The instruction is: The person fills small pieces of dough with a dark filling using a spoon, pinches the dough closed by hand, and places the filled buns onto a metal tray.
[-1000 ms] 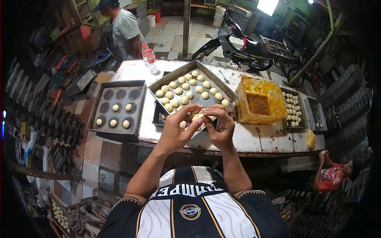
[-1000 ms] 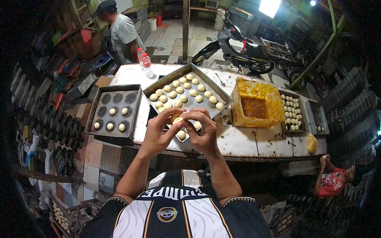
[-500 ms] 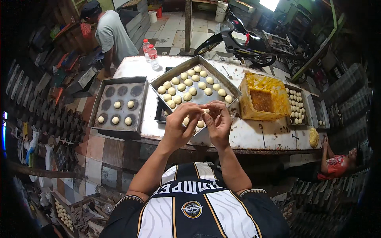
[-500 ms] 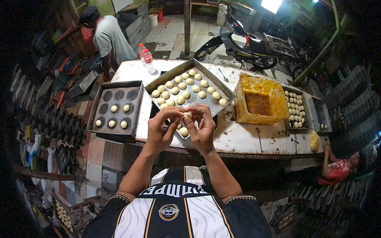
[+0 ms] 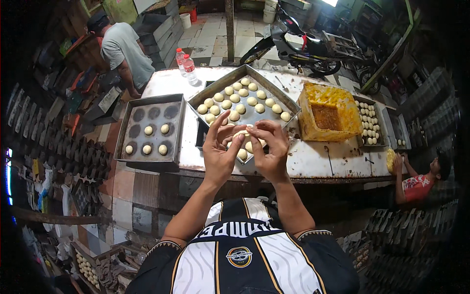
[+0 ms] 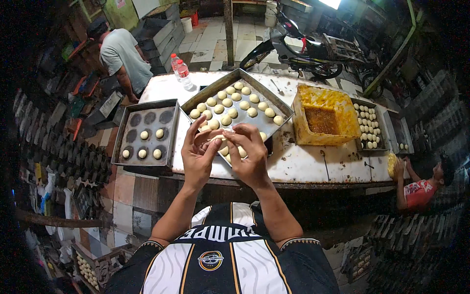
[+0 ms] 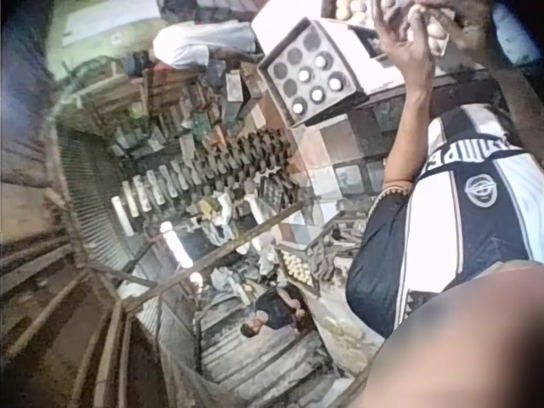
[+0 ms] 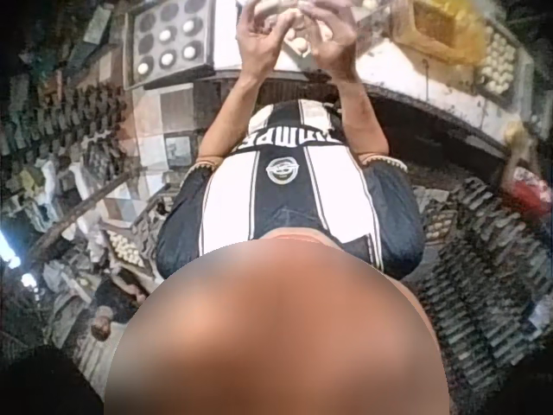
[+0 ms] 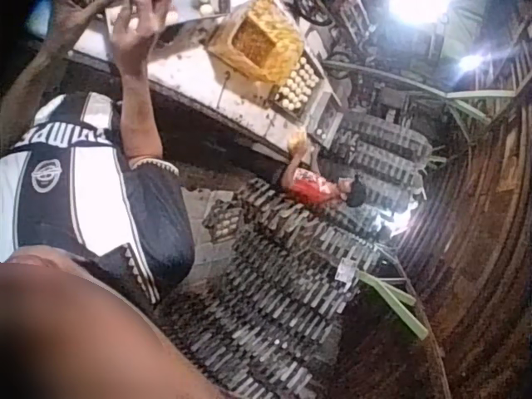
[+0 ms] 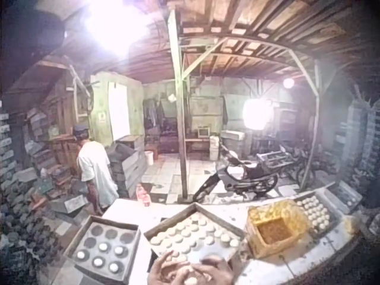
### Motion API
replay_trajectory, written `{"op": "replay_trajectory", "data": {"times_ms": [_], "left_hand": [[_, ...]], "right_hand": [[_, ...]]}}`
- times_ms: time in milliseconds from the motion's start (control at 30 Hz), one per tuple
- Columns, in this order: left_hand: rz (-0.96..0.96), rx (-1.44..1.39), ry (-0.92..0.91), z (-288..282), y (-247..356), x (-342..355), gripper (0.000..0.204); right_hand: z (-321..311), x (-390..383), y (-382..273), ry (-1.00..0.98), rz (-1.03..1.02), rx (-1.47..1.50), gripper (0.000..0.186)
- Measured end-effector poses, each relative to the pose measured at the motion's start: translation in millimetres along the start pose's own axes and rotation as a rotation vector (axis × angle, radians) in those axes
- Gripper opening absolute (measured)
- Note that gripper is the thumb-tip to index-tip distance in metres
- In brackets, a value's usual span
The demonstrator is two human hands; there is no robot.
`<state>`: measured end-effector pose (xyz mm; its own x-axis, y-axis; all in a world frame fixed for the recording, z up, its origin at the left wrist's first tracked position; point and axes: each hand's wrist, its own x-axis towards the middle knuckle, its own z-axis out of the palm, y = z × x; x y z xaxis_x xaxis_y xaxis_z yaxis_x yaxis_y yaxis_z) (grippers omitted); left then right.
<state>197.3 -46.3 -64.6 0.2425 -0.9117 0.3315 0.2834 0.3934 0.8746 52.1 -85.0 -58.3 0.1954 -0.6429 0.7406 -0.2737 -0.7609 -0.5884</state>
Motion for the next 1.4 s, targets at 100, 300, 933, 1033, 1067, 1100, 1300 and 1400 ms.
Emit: {"op": "replay_trajectory", "data": {"times_ms": [100, 300, 933, 1033, 1067, 1100, 1300, 1400], "left_hand": [[-0.038, 0.075, 0.056, 0, 4, 3, 0.058], [-0.391, -0.104, -0.174, -25, 4, 5, 0.049], [-0.279, -0.019, -0.236, -51, -16, 4, 0.026], [-0.197, 0.026, -0.187, -47, -19, 3, 0.021], [-0.164, 0.040, -0.178, -45, -20, 3, 0.019], [-0.164, 0.039, -0.184, -42, -20, 3, 0.019], [-0.215, 0.052, -0.012, -33, -24, -1, 0.022], [-0.227, -0.059, 0.018, -24, -22, 0, 0.034]], "right_hand": [[-1, 0, -14, -0.063, 0.011, 0.038, 0.037], [3, -13, 8, -0.089, 0.010, 0.031, 0.040], [12, -20, 8, -0.120, 0.178, 0.247, 0.028], [13, -32, 20, -0.049, 0.305, 0.359, 0.028], [12, -36, 27, -0.101, 0.308, 0.383, 0.029], [16, -39, 33, -0.039, 0.246, 0.391, 0.024], [8, -30, 25, -0.088, 0.026, 0.107, 0.039], [2, -22, 3, -0.112, 0.045, 0.029, 0.042]]}}
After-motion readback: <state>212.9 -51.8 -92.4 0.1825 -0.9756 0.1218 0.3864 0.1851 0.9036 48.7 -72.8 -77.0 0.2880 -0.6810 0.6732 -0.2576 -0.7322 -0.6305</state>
